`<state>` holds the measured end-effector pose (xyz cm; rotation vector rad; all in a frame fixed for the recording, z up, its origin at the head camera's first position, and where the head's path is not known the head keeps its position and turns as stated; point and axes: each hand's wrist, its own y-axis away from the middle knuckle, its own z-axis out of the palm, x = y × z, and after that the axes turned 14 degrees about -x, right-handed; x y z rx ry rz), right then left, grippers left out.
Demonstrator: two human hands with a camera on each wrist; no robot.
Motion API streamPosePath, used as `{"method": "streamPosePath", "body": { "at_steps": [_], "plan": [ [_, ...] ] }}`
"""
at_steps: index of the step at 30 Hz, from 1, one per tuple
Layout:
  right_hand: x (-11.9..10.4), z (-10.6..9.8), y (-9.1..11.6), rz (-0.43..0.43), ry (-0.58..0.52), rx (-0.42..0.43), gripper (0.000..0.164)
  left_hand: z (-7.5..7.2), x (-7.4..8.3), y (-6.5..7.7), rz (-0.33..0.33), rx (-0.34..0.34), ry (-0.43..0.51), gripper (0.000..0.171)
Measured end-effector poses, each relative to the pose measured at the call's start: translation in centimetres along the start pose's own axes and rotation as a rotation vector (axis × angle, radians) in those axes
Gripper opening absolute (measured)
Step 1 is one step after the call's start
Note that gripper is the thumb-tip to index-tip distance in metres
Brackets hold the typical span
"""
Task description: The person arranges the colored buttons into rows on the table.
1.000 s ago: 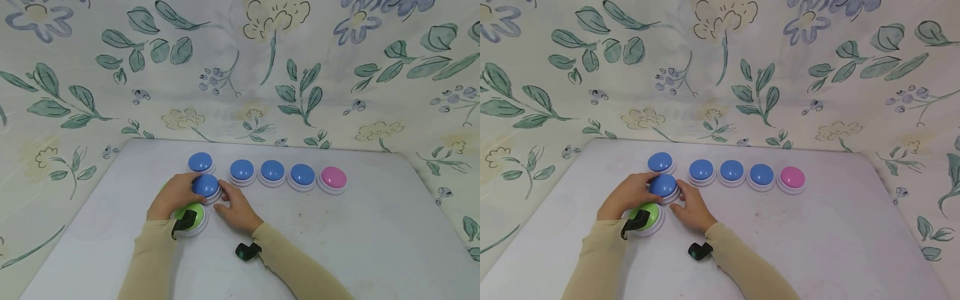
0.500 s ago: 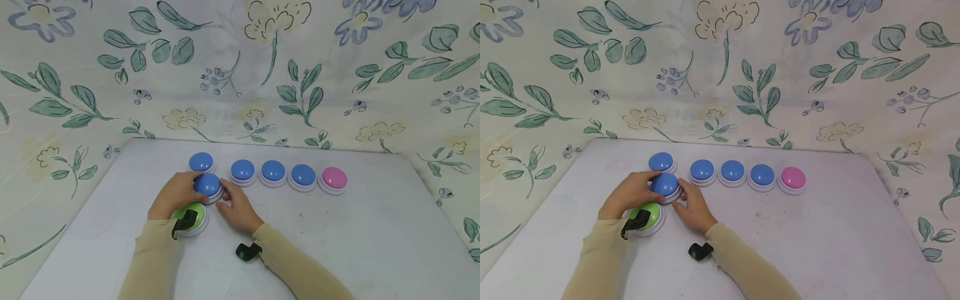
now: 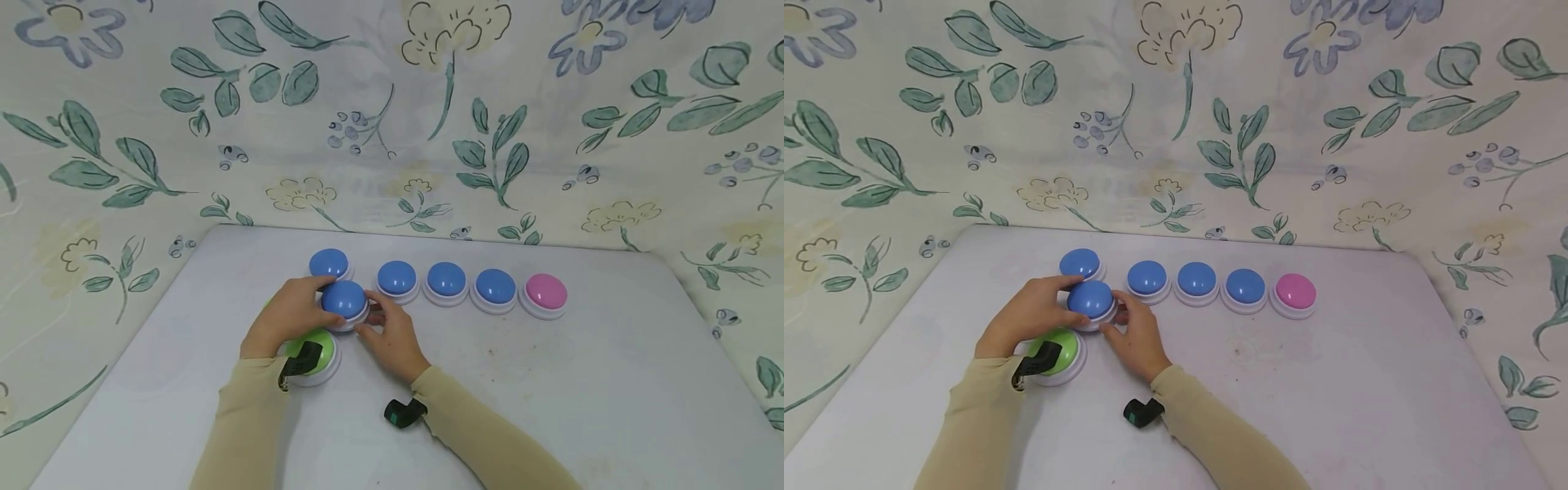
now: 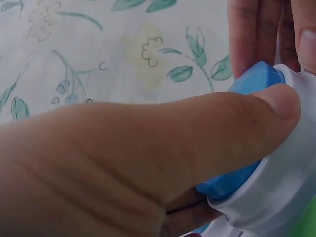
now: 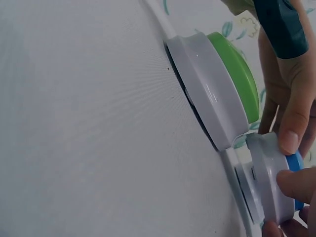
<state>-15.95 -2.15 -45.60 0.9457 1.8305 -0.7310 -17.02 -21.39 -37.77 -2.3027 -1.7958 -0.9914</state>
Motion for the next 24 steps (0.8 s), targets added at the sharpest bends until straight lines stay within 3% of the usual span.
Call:
{"method": "streamPosePath", "body": {
  "at_steps": [11, 24],
  "plan": [
    [0.00, 0.24, 0.08, -0.069, 0.061, 0.141, 0.058, -0.18, 0.22, 0.18, 0.054, 0.017, 0.002, 0.077],
    [-0.51, -0.06, 0.08, -0.081, -0.004, 0.185, 0.059, -0.38, 0.56, 0.28, 0.147, 0.048, 0.060, 0.076]
  ]
}}
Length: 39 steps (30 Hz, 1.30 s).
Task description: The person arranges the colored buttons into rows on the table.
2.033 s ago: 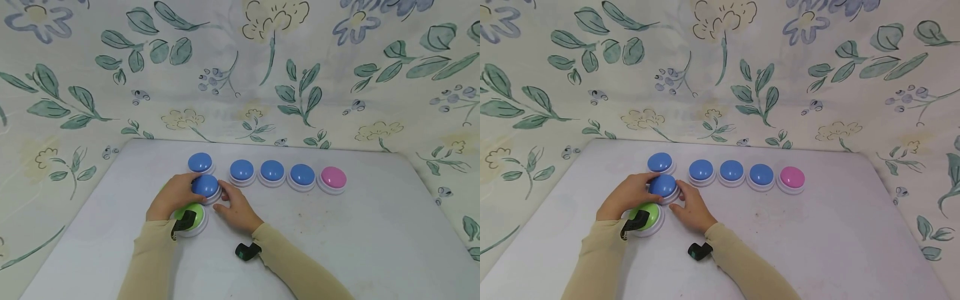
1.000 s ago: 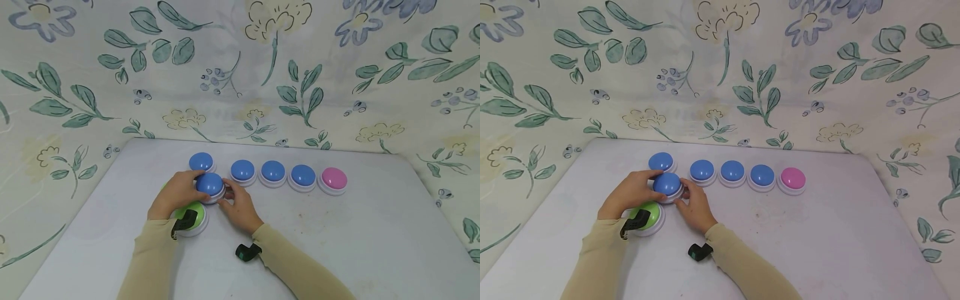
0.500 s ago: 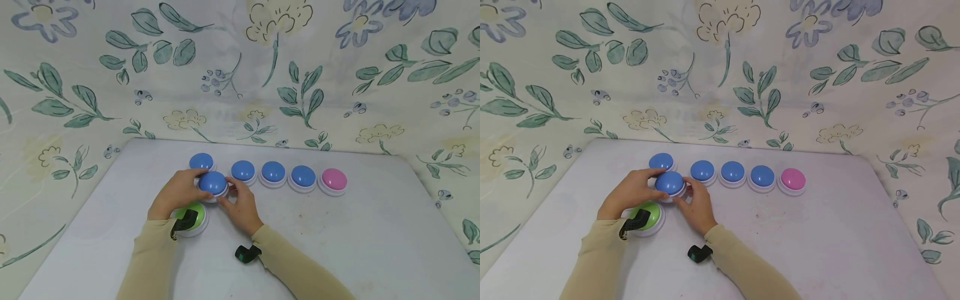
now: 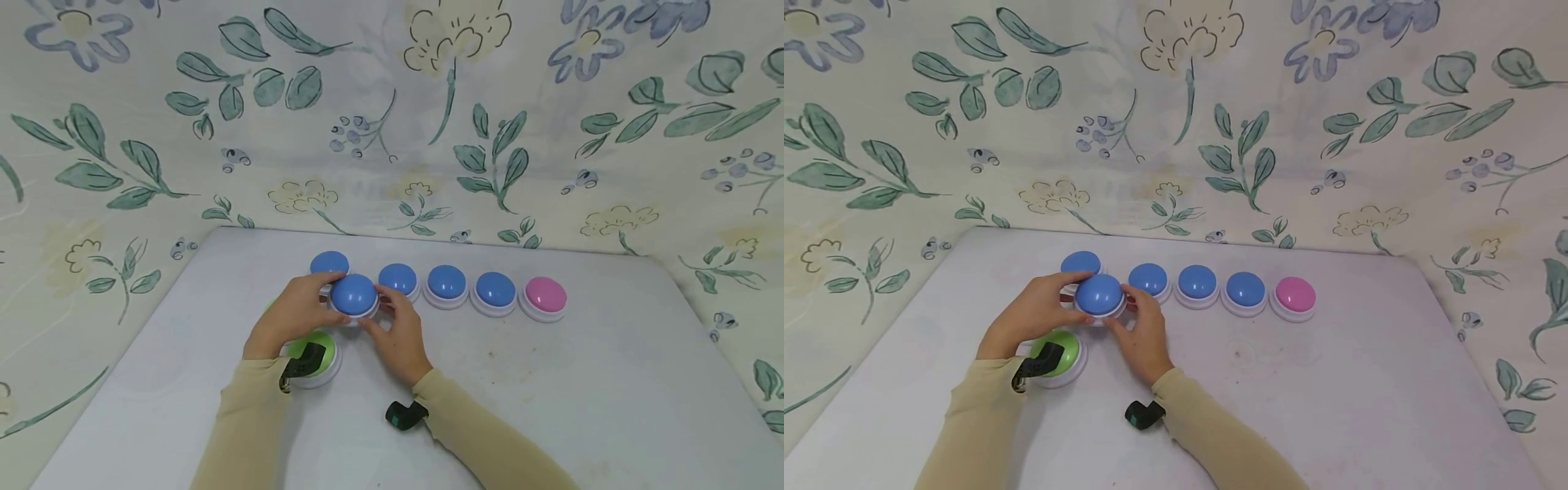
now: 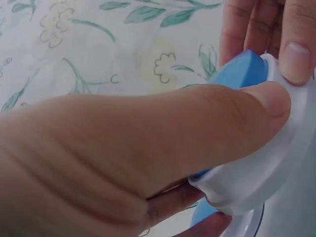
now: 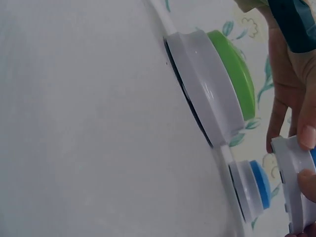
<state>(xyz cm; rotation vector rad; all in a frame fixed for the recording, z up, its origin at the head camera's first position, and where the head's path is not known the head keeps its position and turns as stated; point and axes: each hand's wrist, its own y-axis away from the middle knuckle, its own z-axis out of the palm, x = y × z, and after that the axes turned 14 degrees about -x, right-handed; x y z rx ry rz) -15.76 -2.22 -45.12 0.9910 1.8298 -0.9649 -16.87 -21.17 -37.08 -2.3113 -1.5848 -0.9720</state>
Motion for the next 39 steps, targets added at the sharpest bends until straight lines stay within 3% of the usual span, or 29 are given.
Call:
{"method": "streamPosePath", "body": {
  "at_steps": [19, 28, 34, 39],
  "plan": [
    [-1.0, -2.9, -0.1, -0.127, 0.019, -0.005, 0.059, 0.3, 1.3, -0.2, 0.115, 0.113, 0.008, 0.076],
    [-1.5, -5.3, 1.3, -0.146, 0.092, -0.017, 0.063, 1.3, 2.7, -0.6, 0.204, 0.132, -0.003, 0.076],
    [-1.6, -6.5, 2.2, -0.156, 0.131, -0.007, 0.064, 2.0, 3.7, -0.8, 0.210, 0.140, -0.030, 0.076],
    [-1.6, -7.3, 2.9, -0.160, 0.141, 0.009, 0.065, 2.3, 4.5, -1.0, 0.267, 0.169, -0.056, 0.076]
  ]
}}
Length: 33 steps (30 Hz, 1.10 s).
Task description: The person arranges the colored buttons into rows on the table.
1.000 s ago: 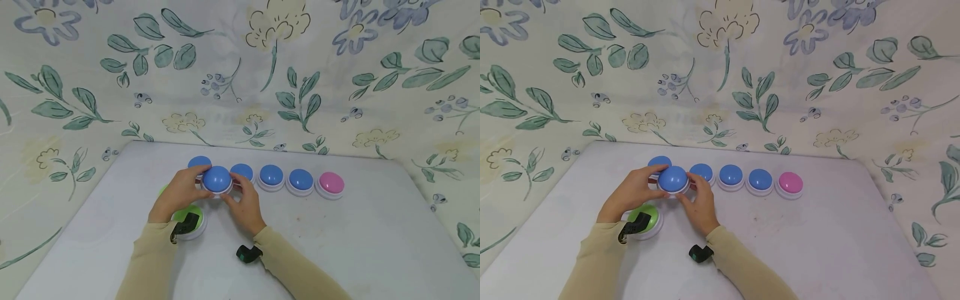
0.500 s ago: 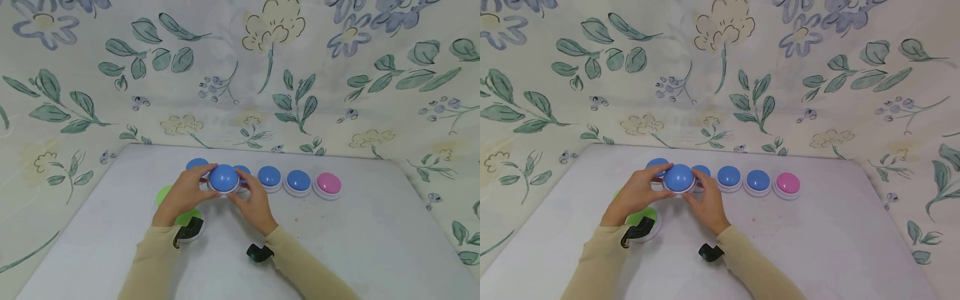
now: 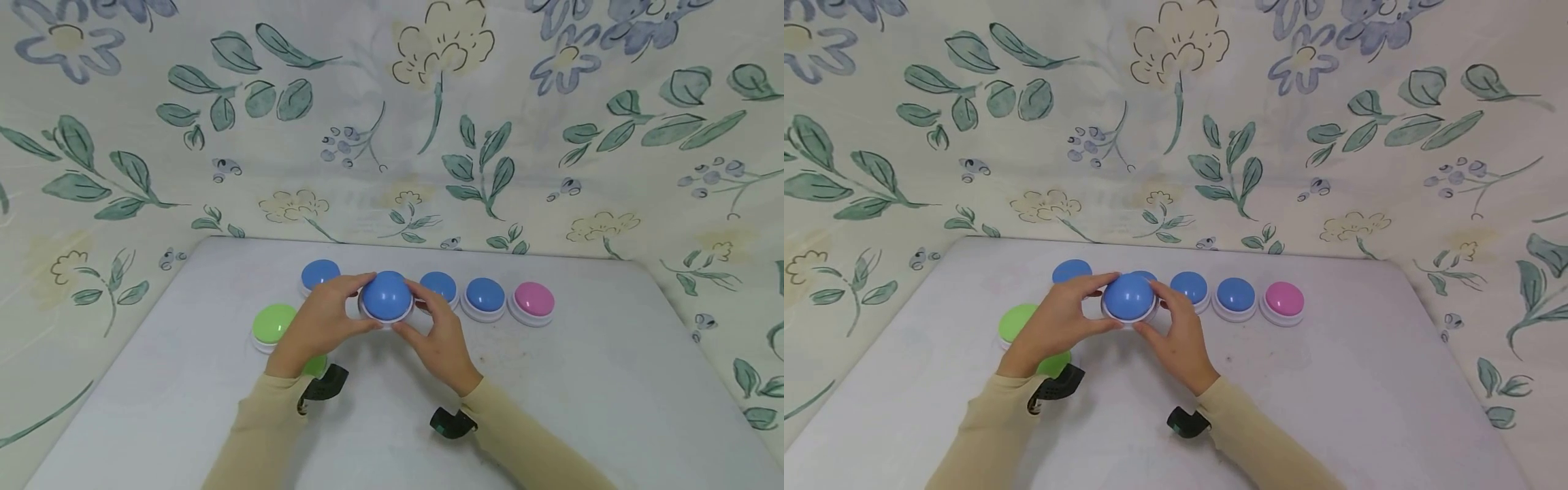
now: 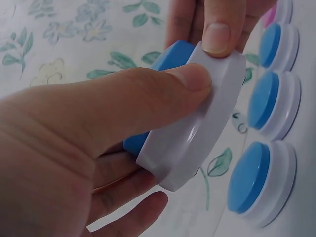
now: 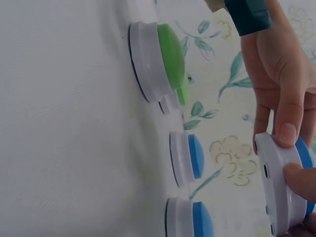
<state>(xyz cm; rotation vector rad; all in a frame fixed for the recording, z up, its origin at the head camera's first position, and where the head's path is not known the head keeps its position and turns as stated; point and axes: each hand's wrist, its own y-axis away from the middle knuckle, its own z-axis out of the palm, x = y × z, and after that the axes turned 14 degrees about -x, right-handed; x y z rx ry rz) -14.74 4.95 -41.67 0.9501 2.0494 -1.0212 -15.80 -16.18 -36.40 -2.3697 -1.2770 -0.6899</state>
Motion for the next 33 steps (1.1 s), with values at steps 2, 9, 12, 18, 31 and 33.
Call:
{"method": "streamPosePath", "body": {
  "at_steps": [2, 9, 12, 18, 31, 33],
  "plan": [
    [0.1, -0.3, 0.4, 0.000, -0.003, -0.001, 0.065, 0.2, 0.3, -0.1, 0.021, 0.001, -0.006, 0.077],
    [0.5, -1.5, 1.7, 0.037, 0.001, -0.006, 0.066, 1.2, 1.5, -0.5, 0.033, -0.011, -0.012, 0.077],
    [0.6, -2.1, 2.3, 0.040, -0.011, 0.002, 0.067, 1.7, 2.0, -0.7, 0.041, -0.015, -0.006, 0.076],
    [0.8, -3.3, 3.3, 0.064, -0.025, 0.004, 0.068, 2.7, 2.8, -1.2, 0.075, -0.004, -0.012, 0.076],
    [1.4, -5.4, 5.3, 0.045, 0.042, 0.000, 0.068, 4.9, 4.5, -2.1, 0.129, 0.028, -0.045, 0.076],
    [1.5, -5.9, 5.7, 0.041, 0.058, 0.001, 0.069, 5.3, 4.9, -2.3, 0.128, 0.026, -0.036, 0.075]
  ]
}}
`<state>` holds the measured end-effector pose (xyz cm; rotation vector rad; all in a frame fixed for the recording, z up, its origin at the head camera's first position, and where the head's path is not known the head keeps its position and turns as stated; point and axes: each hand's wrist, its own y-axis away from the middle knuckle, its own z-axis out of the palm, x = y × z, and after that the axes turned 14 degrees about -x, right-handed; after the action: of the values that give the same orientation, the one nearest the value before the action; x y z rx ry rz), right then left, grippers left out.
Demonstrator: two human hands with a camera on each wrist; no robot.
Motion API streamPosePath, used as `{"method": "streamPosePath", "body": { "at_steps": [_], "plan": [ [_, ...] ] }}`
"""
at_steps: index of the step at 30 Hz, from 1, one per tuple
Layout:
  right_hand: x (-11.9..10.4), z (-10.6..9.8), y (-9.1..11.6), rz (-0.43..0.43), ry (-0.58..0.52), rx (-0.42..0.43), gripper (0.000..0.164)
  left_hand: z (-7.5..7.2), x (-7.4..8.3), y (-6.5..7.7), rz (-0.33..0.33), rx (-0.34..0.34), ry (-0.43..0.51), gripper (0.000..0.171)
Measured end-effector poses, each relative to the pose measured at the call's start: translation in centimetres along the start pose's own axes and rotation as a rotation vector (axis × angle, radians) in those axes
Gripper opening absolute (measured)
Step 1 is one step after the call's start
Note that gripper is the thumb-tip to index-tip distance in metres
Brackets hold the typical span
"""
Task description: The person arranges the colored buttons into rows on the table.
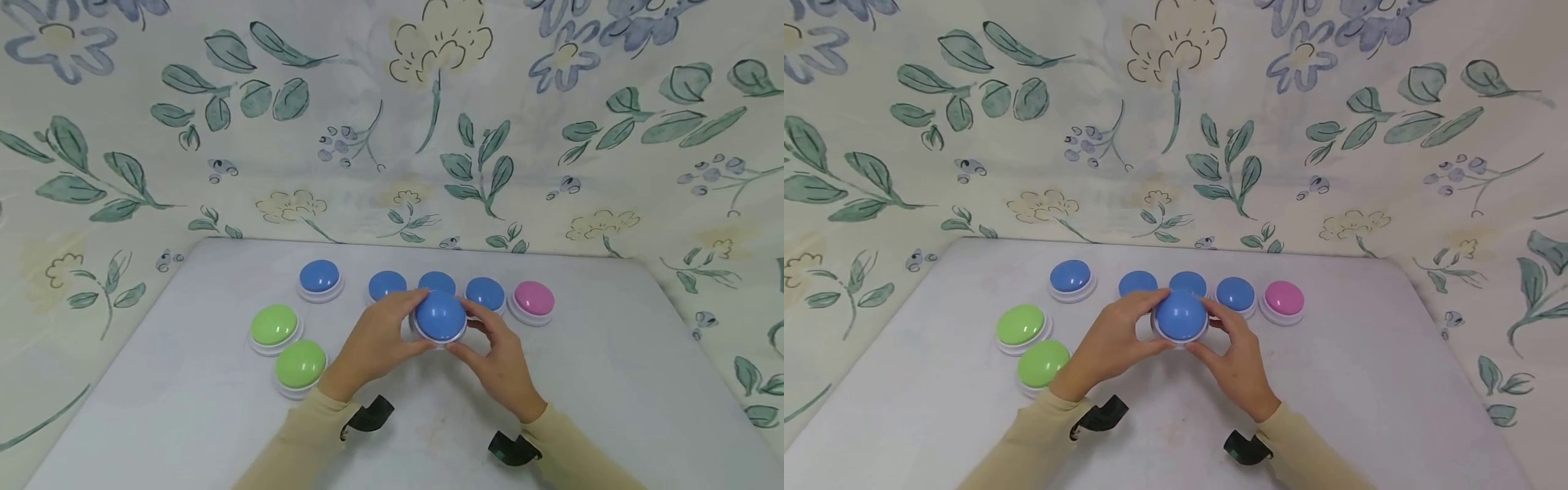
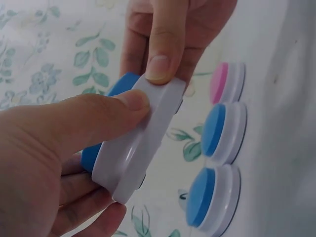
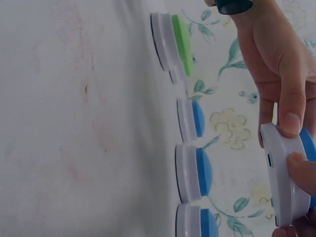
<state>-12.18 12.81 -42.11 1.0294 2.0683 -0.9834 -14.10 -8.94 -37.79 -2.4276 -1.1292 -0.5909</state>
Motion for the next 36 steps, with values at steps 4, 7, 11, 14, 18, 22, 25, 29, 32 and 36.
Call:
{"method": "streamPosePath", "body": {
  "at_steps": [4, 7, 11, 14, 18, 22, 25, 29, 32, 36],
  "plan": [
    [0.2, -0.9, 0.7, -0.001, 0.023, 0.012, 0.070, 0.7, 0.7, -0.6, 0.009, 0.002, 0.015, 0.076],
    [0.5, -1.4, 1.1, 0.000, 0.025, 0.023, 0.070, 1.1, 1.1, -1.0, 0.018, -0.003, 0.021, 0.075],
    [0.9, -2.0, 2.0, 0.018, 0.011, 0.039, 0.071, 1.7, 1.8, -1.6, 0.041, -0.022, 0.019, 0.075],
    [1.1, -2.5, 2.7, 0.029, 0.006, 0.047, 0.073, 2.1, 2.3, -2.1, 0.053, -0.037, 0.002, 0.075],
    [1.4, -3.1, 3.4, 0.028, 0.018, 0.056, 0.074, 2.7, 2.9, -2.7, 0.043, -0.062, -0.019, 0.075],
    [1.6, -3.8, 4.1, 0.038, 0.018, 0.071, 0.073, 3.3, 3.6, -3.3, 0.039, -0.083, -0.027, 0.075],
    [1.7, -4.2, 4.5, 0.058, 0.018, 0.079, 0.073, 3.7, 4.0, -3.7, 0.047, -0.089, -0.035, 0.075],
    [1.8, -4.8, 5.0, 0.063, 0.009, 0.091, 0.073, 4.2, 4.4, -4.2, 0.063, -0.088, -0.044, 0.075],
    [2.1, -5.2, 5.4, 0.057, 0.009, 0.099, 0.075, 4.7, 4.7, -4.6, 0.079, -0.084, -0.063, 0.076],
    [2.4, -5.7, 6.2, 0.069, 0.033, 0.107, 0.076, 5.6, 5.1, -5.1, 0.087, -0.094, -0.080, 0.076]
  ]
}}
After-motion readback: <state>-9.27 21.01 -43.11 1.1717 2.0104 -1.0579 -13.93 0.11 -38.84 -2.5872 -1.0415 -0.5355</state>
